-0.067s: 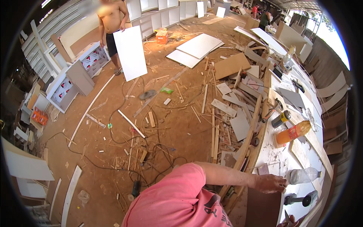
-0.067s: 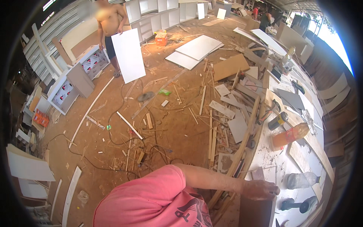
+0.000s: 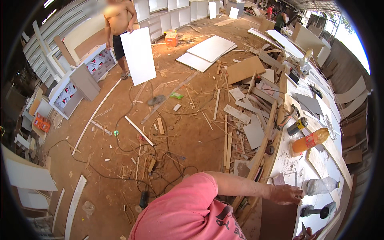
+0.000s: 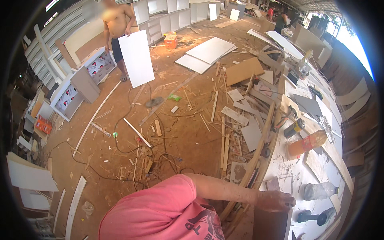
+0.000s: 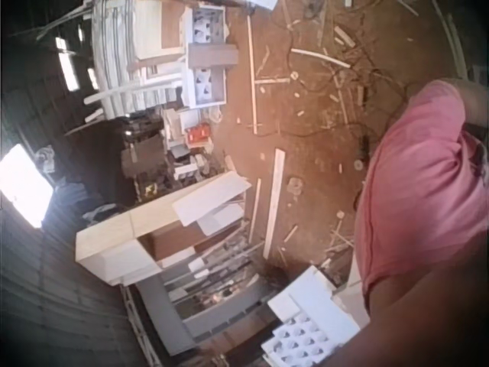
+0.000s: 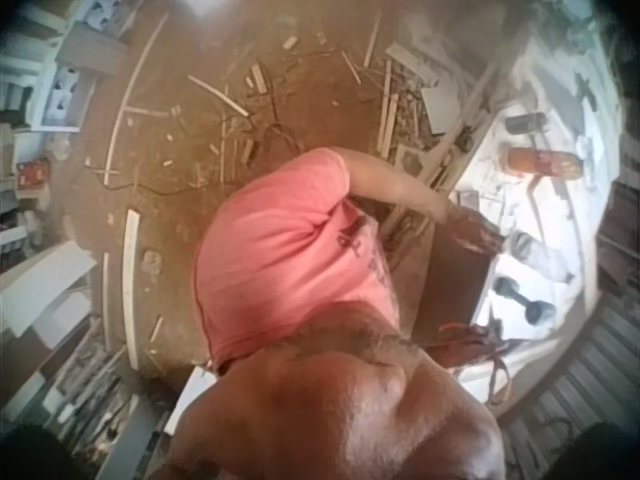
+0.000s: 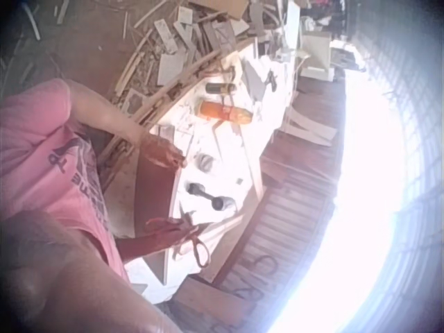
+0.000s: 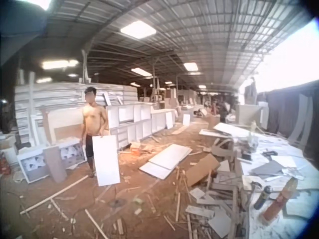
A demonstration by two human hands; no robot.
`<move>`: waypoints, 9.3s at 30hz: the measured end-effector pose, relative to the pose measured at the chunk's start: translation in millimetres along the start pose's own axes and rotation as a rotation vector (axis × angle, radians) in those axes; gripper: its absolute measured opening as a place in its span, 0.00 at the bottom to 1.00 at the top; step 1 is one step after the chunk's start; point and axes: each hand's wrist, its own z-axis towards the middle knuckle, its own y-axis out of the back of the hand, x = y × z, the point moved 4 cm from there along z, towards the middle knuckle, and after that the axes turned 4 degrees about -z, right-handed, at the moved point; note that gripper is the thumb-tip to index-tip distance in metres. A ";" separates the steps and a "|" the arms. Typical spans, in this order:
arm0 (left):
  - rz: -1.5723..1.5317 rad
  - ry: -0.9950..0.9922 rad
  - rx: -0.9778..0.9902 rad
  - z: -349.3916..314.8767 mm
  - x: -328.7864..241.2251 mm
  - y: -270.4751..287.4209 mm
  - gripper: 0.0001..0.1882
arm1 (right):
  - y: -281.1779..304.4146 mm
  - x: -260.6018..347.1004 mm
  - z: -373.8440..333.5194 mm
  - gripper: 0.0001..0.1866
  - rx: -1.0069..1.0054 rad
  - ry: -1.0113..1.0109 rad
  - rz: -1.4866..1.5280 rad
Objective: The person marks a wood panel with a pencil, wipes its surface with a cloth, and then aligns two wood panels and hammers small nails into the edge to join them together.
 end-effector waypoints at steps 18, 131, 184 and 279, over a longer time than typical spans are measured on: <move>0.038 -0.002 0.003 -10.4 -7.4 -5.5 0.16 | 23.1 -4.0 5.1 0.26 -0.009 0.064 -0.055; -1.027 -0.203 0.423 75.4 -212.7 -64.5 0.09 | -13.8 46.5 -4.8 0.26 0.056 -0.273 0.256; -0.360 0.701 -0.092 -1.0 33.3 -27.6 0.23 | 220.9 -180.1 -238.6 0.26 -0.404 -1.160 -0.021; -0.108 -0.181 1.343 138.6 -60.5 -229.5 0.29 | -29.4 37.2 -239.9 0.29 -0.778 -1.321 0.678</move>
